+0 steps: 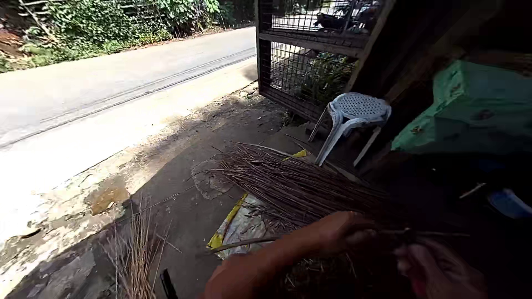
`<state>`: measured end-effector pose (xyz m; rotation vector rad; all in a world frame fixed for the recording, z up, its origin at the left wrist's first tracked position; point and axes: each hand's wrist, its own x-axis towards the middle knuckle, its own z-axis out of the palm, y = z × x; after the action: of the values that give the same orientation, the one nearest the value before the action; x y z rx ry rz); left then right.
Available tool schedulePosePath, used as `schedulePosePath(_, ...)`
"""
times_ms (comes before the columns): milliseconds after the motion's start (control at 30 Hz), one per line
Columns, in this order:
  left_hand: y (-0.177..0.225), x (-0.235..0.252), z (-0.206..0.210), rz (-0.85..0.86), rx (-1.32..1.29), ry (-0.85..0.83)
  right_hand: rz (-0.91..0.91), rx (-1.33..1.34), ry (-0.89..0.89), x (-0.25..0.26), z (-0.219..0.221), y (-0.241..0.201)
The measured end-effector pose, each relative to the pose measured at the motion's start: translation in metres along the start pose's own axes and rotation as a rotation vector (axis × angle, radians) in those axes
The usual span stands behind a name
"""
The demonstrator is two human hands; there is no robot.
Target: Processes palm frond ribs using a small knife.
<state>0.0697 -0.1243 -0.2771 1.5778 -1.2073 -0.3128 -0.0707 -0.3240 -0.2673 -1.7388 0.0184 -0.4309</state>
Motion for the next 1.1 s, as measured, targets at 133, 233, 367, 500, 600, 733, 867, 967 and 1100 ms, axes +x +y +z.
schedulePosePath(133,-0.008,0.007,0.005,-0.140,-0.127,-0.071,-0.024,0.045,0.099,0.001,-0.001,0.006)
schedulePosePath(233,-0.013,0.006,0.007,-0.113,-0.157,-0.051,-0.024,0.091,0.094,0.000,-0.006,0.007)
schedulePosePath(367,-0.016,0.005,0.006,-0.059,-0.139,-0.092,-0.022,0.121,0.084,-0.002,-0.008,0.007)
schedulePosePath(500,-0.016,0.003,0.003,-0.056,-0.173,-0.144,-0.038,0.116,0.076,-0.003,-0.010,0.005)
schedulePosePath(600,-0.015,0.004,0.001,-0.084,-0.200,-0.167,-0.054,0.077,0.099,-0.003,-0.015,0.008)
schedulePosePath(733,-0.015,0.002,-0.001,-0.119,-0.176,-0.155,-0.045,0.048,0.162,0.000,-0.022,0.013)
schedulePosePath(867,-0.015,0.004,-0.002,-0.116,-0.127,-0.146,-0.075,0.004,0.233,0.001,-0.025,0.020)
schedulePosePath(967,-0.019,0.001,-0.004,-0.128,-0.072,-0.131,-0.081,-0.003,0.378,0.003,-0.035,0.023)
schedulePosePath(1100,-0.019,0.002,-0.005,-0.147,-0.067,-0.091,-0.022,0.122,0.333,0.001,-0.035,0.019)
